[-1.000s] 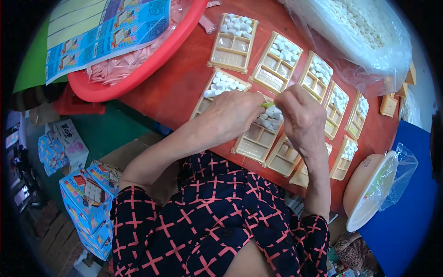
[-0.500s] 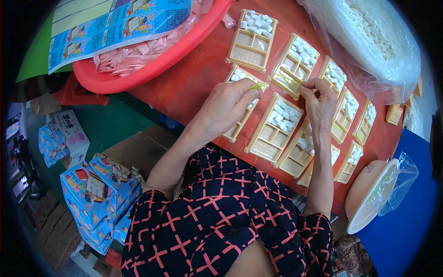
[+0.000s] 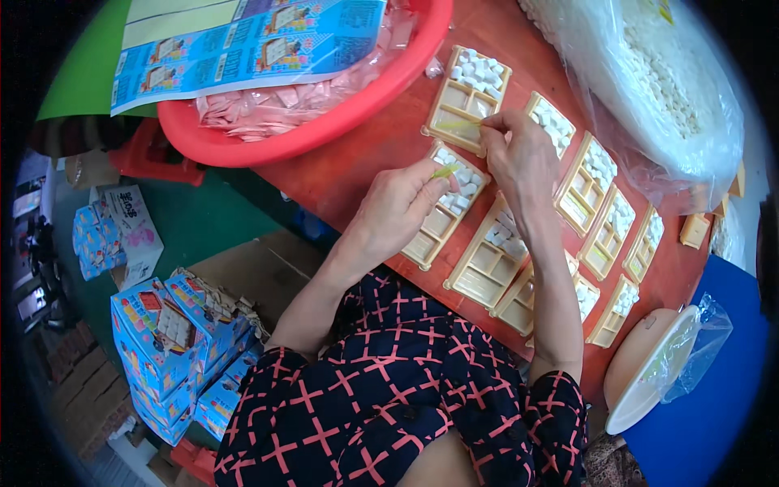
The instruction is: The recorder is assembling and packaging small toy components into plastic trays and bags.
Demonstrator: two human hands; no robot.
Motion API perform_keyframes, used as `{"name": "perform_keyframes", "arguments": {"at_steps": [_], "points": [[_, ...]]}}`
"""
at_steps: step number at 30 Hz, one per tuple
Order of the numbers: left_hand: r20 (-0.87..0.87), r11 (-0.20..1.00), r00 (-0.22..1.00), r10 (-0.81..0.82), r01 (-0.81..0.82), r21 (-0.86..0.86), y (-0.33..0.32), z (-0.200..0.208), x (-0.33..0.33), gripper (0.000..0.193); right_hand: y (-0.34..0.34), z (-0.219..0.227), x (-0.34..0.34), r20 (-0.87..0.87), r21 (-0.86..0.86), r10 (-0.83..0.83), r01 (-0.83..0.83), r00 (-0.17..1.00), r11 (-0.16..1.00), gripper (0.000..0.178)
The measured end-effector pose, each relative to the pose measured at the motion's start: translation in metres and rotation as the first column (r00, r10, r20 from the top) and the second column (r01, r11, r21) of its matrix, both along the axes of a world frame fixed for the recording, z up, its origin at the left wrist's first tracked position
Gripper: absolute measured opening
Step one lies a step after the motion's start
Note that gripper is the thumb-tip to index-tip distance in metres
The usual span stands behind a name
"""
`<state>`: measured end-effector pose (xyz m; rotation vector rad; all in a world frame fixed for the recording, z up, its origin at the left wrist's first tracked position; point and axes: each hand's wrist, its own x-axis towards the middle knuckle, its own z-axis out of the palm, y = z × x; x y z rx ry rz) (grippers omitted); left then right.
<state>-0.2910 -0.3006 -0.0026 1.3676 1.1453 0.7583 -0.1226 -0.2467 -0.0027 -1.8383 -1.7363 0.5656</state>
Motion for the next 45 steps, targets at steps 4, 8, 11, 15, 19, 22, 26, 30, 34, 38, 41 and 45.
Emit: {"name": "perform_keyframes", "arguments": {"at_steps": [4, 8, 11, 15, 19, 22, 26, 30, 34, 38, 41, 45], "points": [[-0.072, 1.000, 0.997, -0.003, 0.003, 0.000, -0.002, 0.004, -0.014, 0.018, -0.021, 0.011, -0.008, -0.004, 0.089, 0.158, -0.157, 0.987, 0.984, 0.013], [-0.093, 0.995, 0.995, -0.028, 0.037, 0.091, 0.003, 0.007, -0.013, 0.018, -0.038, 0.027, -0.018, -0.161, 0.247, 0.436, -0.391, 0.886, 0.887, 0.014], [-0.142, 0.982, 0.987, -0.077, 0.100, 0.161, 0.005, 0.011, -0.013, 0.016, -0.041, 0.030, -0.017, -0.003, 0.197, 0.396, -0.387, 0.918, 0.901, 0.006], [-0.231, 0.973, 0.965, -0.122, 0.163, 0.165, -0.002, 0.014, -0.033, 0.017, -0.065, 0.027, -0.014, -0.063, 0.166, 0.300, -0.286, 0.952, 0.944, 0.006], [-0.151, 0.997, 0.988, -0.040, 0.049, 0.055, -0.023, 0.011, -0.052, 0.016, -0.101, 0.009, -0.025, -0.223, 0.067, 0.194, -0.183, 0.955, 0.981, 0.006], [-0.123, 0.999, 0.992, 0.032, -0.036, -0.031, -0.035, 0.004, -0.054, 0.018, -0.117, -0.003, -0.031, -0.360, -0.029, 0.067, -0.083, 0.931, 0.996, 0.006], [-0.090, 0.984, 0.984, 0.151, -0.158, -0.079, -0.049, -0.003, -0.062, 0.019, -0.122, -0.012, -0.035, -0.203, 0.127, 0.162, -0.138, 0.966, 0.982, 0.003], [-0.053, 0.990, 0.992, 0.116, -0.120, -0.079, -0.050, -0.012, -0.063, 0.019, -0.123, -0.018, -0.035, -0.238, 0.093, 0.105, -0.085, 0.966, 0.992, 0.004], [0.052, 0.985, 0.992, 0.119, -0.111, -0.136, -0.046, -0.009, -0.058, 0.019, -0.134, -0.008, -0.023, -0.277, 0.096, 0.096, -0.072, 0.956, 0.993, 0.006], [0.052, 0.985, 0.999, -0.007, 0.016, -0.172, -0.042, -0.001, -0.042, 0.019, -0.159, 0.005, 0.009, -0.104, 0.176, 0.054, -0.035, 0.993, 0.984, 0.010], [0.070, 0.969, 0.991, -0.118, 0.130, -0.209, -0.033, 0.001, -0.018, 0.020, -0.171, -0.003, 0.025, 0.019, 0.169, -0.047, 0.043, 0.999, 0.985, 0.010], [0.100, 0.952, 0.977, -0.186, 0.205, -0.228, -0.025, 0.001, 0.014, 0.016, -0.184, -0.008, 0.035, 0.253, 0.120, -0.052, 0.022, 0.966, 0.993, 0.013]]}}
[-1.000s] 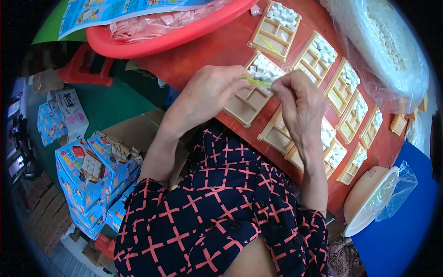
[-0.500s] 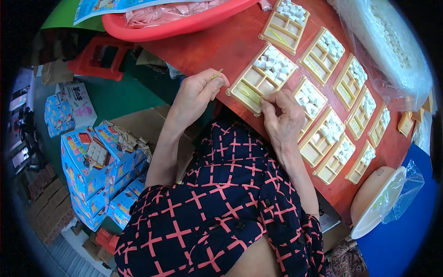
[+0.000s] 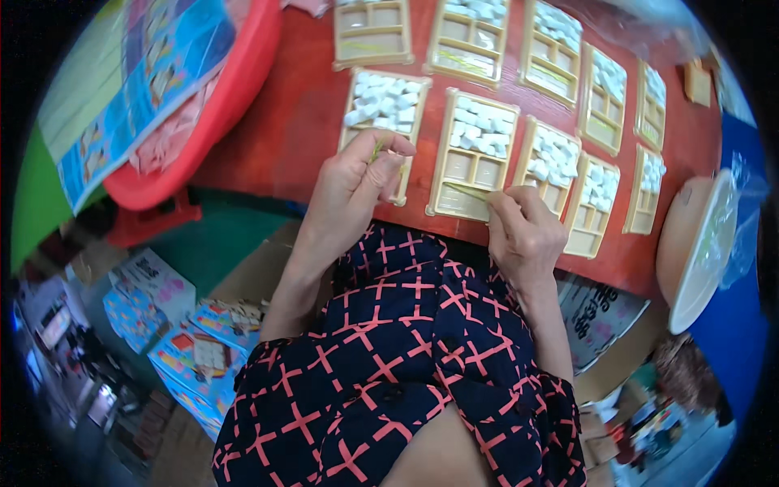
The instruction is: The recorder is assembling and packaging small toy components into plastic trays and bags.
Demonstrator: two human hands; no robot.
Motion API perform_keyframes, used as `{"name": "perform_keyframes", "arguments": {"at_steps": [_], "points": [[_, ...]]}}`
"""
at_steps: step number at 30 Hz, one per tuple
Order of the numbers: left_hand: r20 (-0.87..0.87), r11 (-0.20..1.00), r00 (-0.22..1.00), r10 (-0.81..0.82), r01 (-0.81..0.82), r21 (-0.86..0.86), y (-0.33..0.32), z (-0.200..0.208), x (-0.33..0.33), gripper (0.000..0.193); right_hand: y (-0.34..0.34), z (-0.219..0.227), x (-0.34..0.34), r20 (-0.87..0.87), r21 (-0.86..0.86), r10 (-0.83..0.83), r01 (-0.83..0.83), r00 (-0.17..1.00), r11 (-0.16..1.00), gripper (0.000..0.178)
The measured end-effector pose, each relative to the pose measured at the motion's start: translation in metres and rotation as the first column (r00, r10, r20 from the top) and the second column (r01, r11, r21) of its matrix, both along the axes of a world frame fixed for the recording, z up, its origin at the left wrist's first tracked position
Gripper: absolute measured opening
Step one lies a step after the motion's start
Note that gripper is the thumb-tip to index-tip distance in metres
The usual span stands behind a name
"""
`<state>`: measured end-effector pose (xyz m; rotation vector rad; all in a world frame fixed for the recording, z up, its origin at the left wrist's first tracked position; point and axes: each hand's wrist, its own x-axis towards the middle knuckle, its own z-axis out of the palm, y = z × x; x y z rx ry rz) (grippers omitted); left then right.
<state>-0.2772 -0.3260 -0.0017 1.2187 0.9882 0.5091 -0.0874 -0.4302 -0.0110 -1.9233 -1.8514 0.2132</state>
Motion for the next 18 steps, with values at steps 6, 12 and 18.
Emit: {"name": "perform_keyframes", "arguments": {"at_steps": [6, 12, 18], "points": [[-0.040, 0.973, 0.972, -0.231, 0.230, -0.006, -0.003, 0.004, 0.031, 0.015, -0.001, 0.017, -0.019, -0.434, 0.017, -0.139, 0.162, 0.890, 0.987, 0.026], [-0.010, 0.910, 0.913, -0.409, 0.408, 0.072, -0.016, 0.011, 0.060, 0.007, -0.005, 0.024, -0.008, -0.640, -0.014, -0.195, 0.243, 0.743, 0.970, 0.012], [0.125, 0.841, 0.835, -0.537, 0.542, -0.008, -0.028, 0.000, 0.073, 0.008, -0.035, 0.018, 0.002, -0.780, -0.201, -0.305, 0.243, 0.546, 0.949, 0.003]]}}
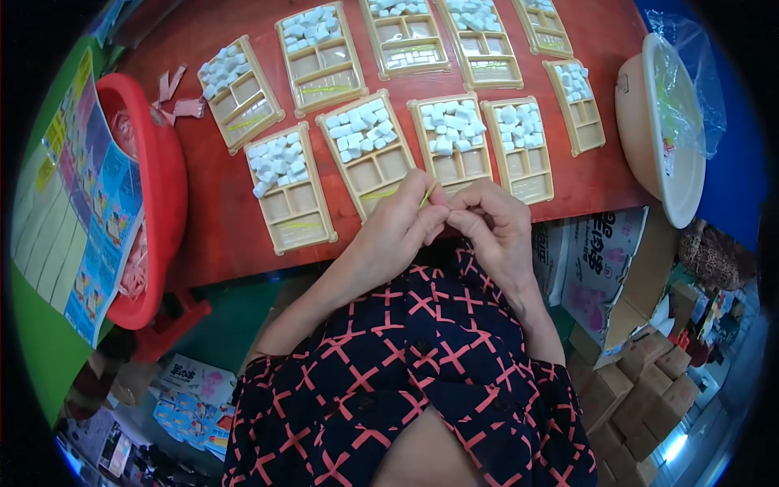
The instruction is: The recorder is assembling and packaging small toy components into plastic trays and bags.
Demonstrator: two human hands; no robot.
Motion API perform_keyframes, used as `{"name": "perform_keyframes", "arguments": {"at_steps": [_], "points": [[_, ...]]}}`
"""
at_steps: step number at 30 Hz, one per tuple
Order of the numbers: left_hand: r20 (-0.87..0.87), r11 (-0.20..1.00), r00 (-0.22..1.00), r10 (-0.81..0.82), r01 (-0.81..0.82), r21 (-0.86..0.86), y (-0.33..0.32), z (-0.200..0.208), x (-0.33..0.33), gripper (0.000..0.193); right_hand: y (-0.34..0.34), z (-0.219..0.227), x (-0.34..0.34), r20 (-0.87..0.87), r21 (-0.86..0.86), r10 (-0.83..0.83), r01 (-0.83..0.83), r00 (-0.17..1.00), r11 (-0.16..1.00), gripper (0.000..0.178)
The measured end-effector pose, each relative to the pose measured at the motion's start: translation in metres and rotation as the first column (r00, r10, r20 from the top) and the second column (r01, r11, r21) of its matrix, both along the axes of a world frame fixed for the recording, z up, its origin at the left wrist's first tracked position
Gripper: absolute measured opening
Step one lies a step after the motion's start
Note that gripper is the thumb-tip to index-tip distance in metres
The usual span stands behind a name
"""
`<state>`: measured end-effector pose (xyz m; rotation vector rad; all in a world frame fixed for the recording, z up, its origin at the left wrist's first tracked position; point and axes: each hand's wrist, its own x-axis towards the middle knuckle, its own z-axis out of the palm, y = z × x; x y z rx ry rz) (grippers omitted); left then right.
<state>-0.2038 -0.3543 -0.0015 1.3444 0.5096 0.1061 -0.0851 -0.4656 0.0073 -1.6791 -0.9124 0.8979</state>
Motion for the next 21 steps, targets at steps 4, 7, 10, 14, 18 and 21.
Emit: {"name": "perform_keyframes", "arguments": {"at_steps": [4, 7, 10, 14, 18, 21], "points": [[0.058, 0.990, 0.997, 0.043, -0.035, -0.134, -0.007, -0.004, 0.004, 0.009, -0.004, -0.003, 0.000, -0.134, 0.015, -0.024, 0.027, 0.991, 1.000, 0.003], [0.045, 0.991, 0.997, 0.057, -0.051, -0.127, -0.012, -0.002, 0.010, 0.011, -0.002, -0.002, 0.011, 0.083, 0.008, 0.032, -0.033, 0.996, 0.999, 0.003], [-0.011, 0.987, 0.998, 0.066, -0.067, -0.149, -0.011, 0.000, 0.012, 0.010, -0.011, -0.004, 0.024, 0.309, 0.074, -0.036, 0.014, 0.950, 0.997, 0.005], [-0.034, 0.985, 0.990, 0.140, -0.143, -0.092, -0.007, -0.007, 0.010, 0.012, -0.018, -0.017, 0.038, 0.330, 0.121, -0.177, 0.144, 0.927, 0.982, 0.008], [-0.037, 0.989, 0.989, 0.146, -0.147, -0.020, -0.009, -0.002, 0.019, 0.012, -0.020, -0.020, 0.040, 0.521, 0.128, -0.164, 0.114, 0.838, 0.985, 0.013], [-0.148, 0.998, 0.987, 0.057, -0.059, -0.013, -0.012, 0.004, 0.030, 0.013, -0.022, -0.014, 0.038, 0.455, 0.181, -0.214, 0.146, 0.864, 0.973, 0.016]]}}
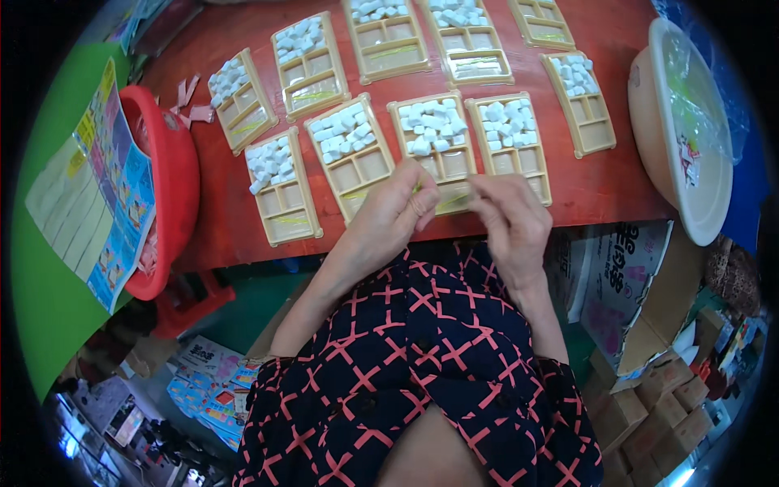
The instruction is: The recorder is assembling and packaging small toy components into plastic trays and bags.
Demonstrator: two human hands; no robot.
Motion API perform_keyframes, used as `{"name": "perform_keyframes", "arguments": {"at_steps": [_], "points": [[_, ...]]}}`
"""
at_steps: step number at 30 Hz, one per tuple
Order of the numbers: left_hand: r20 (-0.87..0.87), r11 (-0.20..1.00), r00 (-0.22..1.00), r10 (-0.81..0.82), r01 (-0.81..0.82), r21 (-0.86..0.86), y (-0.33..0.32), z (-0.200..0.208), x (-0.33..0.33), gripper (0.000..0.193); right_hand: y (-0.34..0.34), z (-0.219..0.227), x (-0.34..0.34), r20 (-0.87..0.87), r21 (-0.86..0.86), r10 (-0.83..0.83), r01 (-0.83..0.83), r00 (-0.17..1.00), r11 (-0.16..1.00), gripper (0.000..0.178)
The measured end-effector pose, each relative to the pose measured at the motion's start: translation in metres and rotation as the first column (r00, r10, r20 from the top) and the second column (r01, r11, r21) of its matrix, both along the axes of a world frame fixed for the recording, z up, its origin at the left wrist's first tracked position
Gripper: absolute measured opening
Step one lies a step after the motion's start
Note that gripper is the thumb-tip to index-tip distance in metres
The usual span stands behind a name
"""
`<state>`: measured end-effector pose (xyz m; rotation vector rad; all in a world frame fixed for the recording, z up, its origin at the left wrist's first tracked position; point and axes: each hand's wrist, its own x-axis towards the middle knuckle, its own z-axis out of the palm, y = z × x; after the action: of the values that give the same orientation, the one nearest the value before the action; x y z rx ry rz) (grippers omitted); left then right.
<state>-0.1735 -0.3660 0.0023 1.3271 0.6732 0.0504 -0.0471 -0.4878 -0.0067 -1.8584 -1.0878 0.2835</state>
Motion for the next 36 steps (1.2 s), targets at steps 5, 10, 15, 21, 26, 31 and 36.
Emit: {"name": "perform_keyframes", "arguments": {"at_steps": [5, 10, 15, 21, 26, 31, 36], "points": [[-0.008, 0.985, 0.985, -0.171, 0.171, -0.010, -0.017, 0.008, 0.023, 0.017, -0.013, 0.003, 0.003, 0.064, 0.084, 0.065, -0.070, 0.996, 0.994, 0.016], [0.057, 0.969, 0.971, -0.233, 0.227, 0.097, -0.027, -0.005, 0.042, 0.017, -0.039, 0.005, 0.027, 0.051, 0.018, -0.031, 0.030, 0.998, 0.999, 0.008], [-0.008, 0.954, 0.968, -0.251, 0.249, 0.168, -0.026, -0.007, 0.057, 0.013, -0.046, -0.008, 0.049, -0.155, 0.018, -0.117, 0.122, 0.981, 0.992, 0.005], [0.027, 0.977, 0.985, -0.172, 0.167, 0.135, -0.024, -0.012, 0.064, 0.011, -0.049, -0.013, 0.063, -0.056, 0.025, -0.164, 0.165, 0.985, 0.986, 0.006], [0.051, 0.993, 0.993, -0.104, 0.101, 0.057, -0.024, -0.010, 0.066, 0.009, -0.046, -0.001, 0.065, 0.135, -0.131, -0.113, 0.131, 0.984, 0.983, 0.018], [0.067, 0.954, 0.961, -0.270, 0.257, 0.153, -0.036, -0.007, 0.078, 0.009, -0.045, 0.003, 0.056, -0.016, 0.074, -0.021, 0.022, 1.000, 0.997, 0.018], [0.118, 0.961, 0.959, -0.259, 0.243, 0.135, -0.040, -0.002, 0.091, 0.010, -0.044, -0.003, 0.097, 0.026, 0.100, -0.204, 0.201, 0.979, 0.975, 0.004]]}}
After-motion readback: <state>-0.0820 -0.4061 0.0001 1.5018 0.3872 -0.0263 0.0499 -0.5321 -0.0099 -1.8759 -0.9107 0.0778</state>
